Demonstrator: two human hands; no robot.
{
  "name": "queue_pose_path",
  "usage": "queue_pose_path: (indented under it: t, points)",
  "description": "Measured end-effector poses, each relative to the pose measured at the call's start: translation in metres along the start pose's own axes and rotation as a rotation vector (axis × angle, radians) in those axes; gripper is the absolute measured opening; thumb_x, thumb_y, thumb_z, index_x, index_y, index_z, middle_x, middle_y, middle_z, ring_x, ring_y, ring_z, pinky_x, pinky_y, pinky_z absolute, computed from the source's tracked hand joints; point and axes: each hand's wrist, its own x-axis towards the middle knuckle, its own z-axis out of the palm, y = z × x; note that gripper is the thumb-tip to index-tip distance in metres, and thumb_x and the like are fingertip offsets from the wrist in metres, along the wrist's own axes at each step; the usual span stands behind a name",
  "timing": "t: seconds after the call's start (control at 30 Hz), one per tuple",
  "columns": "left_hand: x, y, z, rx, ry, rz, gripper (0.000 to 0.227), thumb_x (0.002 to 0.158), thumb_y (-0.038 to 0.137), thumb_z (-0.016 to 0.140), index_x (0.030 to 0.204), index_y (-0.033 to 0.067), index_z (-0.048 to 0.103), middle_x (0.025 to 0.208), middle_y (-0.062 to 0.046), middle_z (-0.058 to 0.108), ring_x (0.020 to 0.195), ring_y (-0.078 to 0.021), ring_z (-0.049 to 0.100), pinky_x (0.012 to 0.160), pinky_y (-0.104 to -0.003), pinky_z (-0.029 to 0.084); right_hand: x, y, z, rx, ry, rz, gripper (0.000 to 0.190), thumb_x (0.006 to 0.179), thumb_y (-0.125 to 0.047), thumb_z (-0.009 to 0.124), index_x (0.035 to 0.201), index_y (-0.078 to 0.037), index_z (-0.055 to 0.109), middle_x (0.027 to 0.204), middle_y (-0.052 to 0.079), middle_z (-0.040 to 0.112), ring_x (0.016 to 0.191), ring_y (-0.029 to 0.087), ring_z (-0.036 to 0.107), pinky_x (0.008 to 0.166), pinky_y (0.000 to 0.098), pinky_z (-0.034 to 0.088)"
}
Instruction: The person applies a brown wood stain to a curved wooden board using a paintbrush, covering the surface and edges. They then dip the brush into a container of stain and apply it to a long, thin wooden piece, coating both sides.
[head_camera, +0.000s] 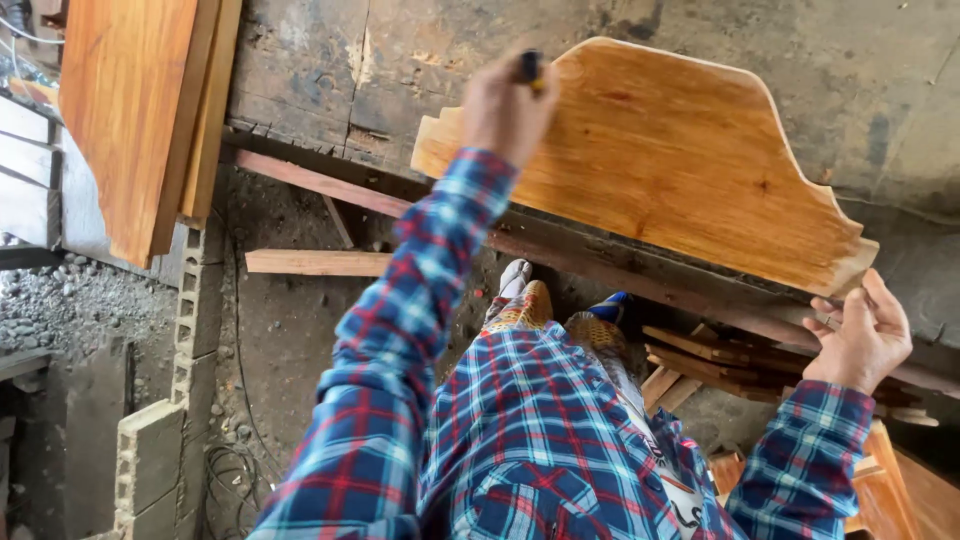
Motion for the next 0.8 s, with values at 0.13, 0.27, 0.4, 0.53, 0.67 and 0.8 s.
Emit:
queue_pose_path:
  t: [0.13, 0.27, 0.4, 0.53, 0.67, 0.8]
  points:
    - [0.000, 0.080, 0.037, -0.401, -0.224, -0.064, 0.016, 0.088, 0.025, 0.061, 0.081, 0.0122, 0.068, 0.066, -0.003, 0.072, 0.051, -0.0125, 0.069, 0.055, -0.027, 0.060, -0.012, -0.007, 0.000, -0.058, -0.026, -0.051, 0.030, 0.111, -0.023, 0.063, 0.139, -0.015, 0.069, 0.097, 0.003, 0.072, 0.076, 0.011, 0.073, 0.061, 0.0250, 0.059]
    - [0.016, 0.086, 0.093, -0.474, -0.207, -0.016, 0.020, 0.080, 0.037, 0.066, 0.072, 0.0201, 0.074, 0.068, -0.001, 0.078, 0.065, -0.0135, 0.074, 0.061, -0.033, 0.053, -0.003, 0.000, -0.002, 0.003, -0.032, -0.031, 0.031, 0.105, -0.022, 0.063, 0.135, -0.017, 0.068, 0.128, 0.001, 0.073, 0.072, 0.008, 0.072, 0.055, 0.0209, 0.058]
    - [0.036, 0.034, 0.094, -0.644, -0.172, -0.122, 0.019, 0.077, 0.032, 0.072, 0.079, 0.0138, 0.078, 0.078, -0.002, 0.081, 0.072, -0.0120, 0.076, 0.071, -0.029, 0.060, -0.012, -0.015, 0.003, 0.027, -0.021, 0.041, 0.030, 0.104, -0.023, 0.065, 0.134, -0.018, 0.070, 0.110, -0.001, 0.074, 0.073, 0.007, 0.072, 0.058, 0.0197, 0.059]
    - [0.060, -0.010, 0.048, -0.419, -0.090, 0.034, 0.017, 0.084, 0.027, 0.072, 0.074, 0.0133, 0.075, 0.070, -0.002, 0.077, 0.067, -0.0111, 0.075, 0.060, -0.031, 0.059, -0.004, -0.001, 0.000, 0.074, -0.013, 0.021, 0.031, 0.103, -0.018, 0.064, 0.133, -0.016, 0.069, 0.107, -0.004, 0.070, 0.071, 0.008, 0.071, 0.055, 0.0196, 0.058]
    - [0.063, -0.010, 0.061, -0.085, 0.101, 0.101, 0.031, 0.079, 0.038, 0.072, 0.070, 0.0088, 0.072, 0.066, -0.011, 0.074, 0.065, -0.0322, 0.073, 0.062, -0.043, 0.054, 0.004, 0.010, -0.005, 0.102, -0.058, -0.013, 0.032, 0.103, -0.016, 0.064, 0.135, -0.013, 0.067, 0.112, -0.003, 0.070, 0.072, 0.011, 0.071, 0.053, 0.0211, 0.058]
    - [0.035, 0.055, 0.106, -0.483, -0.158, -0.045, 0.009, 0.077, 0.022, 0.071, 0.078, 0.0140, 0.077, 0.078, -0.001, 0.083, 0.071, -0.0131, 0.079, 0.067, -0.030, 0.064, 0.009, 0.013, -0.004, 0.086, -0.057, -0.015, 0.031, 0.105, -0.014, 0.063, 0.135, -0.013, 0.068, 0.108, -0.004, 0.069, 0.070, 0.011, 0.070, 0.053, 0.0220, 0.057]
